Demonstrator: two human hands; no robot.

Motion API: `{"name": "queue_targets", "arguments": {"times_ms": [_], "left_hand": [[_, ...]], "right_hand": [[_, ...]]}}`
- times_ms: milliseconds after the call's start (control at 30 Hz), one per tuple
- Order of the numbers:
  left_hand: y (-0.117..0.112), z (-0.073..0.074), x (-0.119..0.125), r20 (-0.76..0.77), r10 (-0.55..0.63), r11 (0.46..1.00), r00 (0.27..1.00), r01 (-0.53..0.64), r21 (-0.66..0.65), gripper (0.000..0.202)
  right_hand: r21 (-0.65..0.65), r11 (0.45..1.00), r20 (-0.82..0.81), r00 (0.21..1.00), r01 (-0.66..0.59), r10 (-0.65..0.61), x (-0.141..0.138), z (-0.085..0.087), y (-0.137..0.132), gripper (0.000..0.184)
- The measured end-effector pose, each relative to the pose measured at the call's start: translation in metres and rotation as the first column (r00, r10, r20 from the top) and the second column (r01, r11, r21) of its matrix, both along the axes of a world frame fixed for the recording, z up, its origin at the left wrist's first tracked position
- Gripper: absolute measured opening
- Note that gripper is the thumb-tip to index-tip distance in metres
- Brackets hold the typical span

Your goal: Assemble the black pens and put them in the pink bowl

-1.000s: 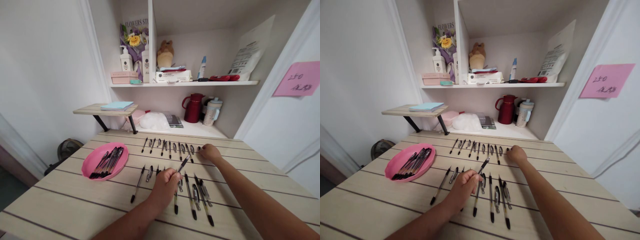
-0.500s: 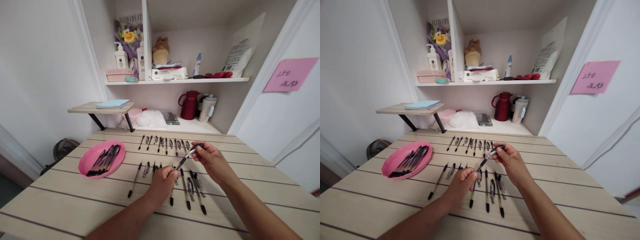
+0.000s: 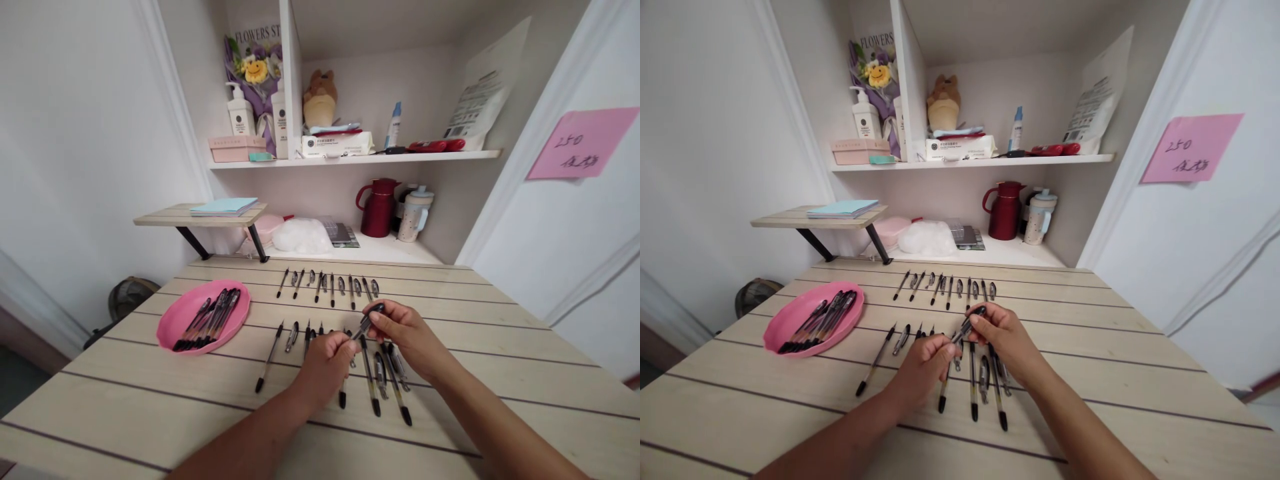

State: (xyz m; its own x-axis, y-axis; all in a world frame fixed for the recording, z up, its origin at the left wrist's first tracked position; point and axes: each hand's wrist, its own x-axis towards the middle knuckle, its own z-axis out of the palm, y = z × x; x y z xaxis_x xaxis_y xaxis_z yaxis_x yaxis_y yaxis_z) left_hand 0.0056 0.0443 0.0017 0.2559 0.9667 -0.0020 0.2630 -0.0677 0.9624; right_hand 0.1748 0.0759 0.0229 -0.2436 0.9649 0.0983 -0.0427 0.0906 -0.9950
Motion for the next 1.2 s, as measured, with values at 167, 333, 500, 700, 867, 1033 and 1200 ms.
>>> {"name": "queue_targets", "arguments": {"times_ms": [167,333,500,700,867,1033,1200], "left_hand": [[-0.001,-0.001,0.001,-0.016,0.021,0.999,1.000,-0.021,0.029,0.027],[0.000,-0.003,-0.001,-0.080,0.033,0.994,0.996,-0.025,0.107,0.031],[0.004,-0.004,-0.002,-0.125,0.015,0.992,0.992,0.001,0.129,0.026],[0.014,0.008,-0.020,-0.186,0.196,0.953,0.963,-0.143,0.266,0.023],[0.026,0.033,-0.087,-0.373,0.500,0.832,0.781,-0.314,0.457,0.022],[0.026,0.047,-0.169,-0.699,0.627,0.741,0.343,-0.540,0.399,0.026],[0.028,0.046,-0.210,-0.774,0.588,0.714,0.236,-0.600,0.360,0.022]], "right_hand": [[-0.040,0.999,-0.055,0.998,0.012,-0.014,-0.004,-0.004,-0.001,0.029],[-0.037,0.999,-0.081,0.997,0.017,-0.020,-0.007,-0.009,-0.002,0.029],[-0.055,0.998,-0.042,0.999,0.025,-0.027,-0.007,-0.010,0.000,0.032],[-0.006,0.985,0.037,0.985,0.170,-0.170,0.011,-0.001,0.000,0.046],[0.049,0.953,0.221,0.927,0.299,-0.302,0.047,-0.013,0.003,0.045],[0.005,0.926,0.318,0.877,0.379,-0.361,0.077,-0.035,0.006,0.037],[0.056,0.945,0.549,0.780,0.323,-0.299,0.077,-0.056,0.009,0.027]]}}
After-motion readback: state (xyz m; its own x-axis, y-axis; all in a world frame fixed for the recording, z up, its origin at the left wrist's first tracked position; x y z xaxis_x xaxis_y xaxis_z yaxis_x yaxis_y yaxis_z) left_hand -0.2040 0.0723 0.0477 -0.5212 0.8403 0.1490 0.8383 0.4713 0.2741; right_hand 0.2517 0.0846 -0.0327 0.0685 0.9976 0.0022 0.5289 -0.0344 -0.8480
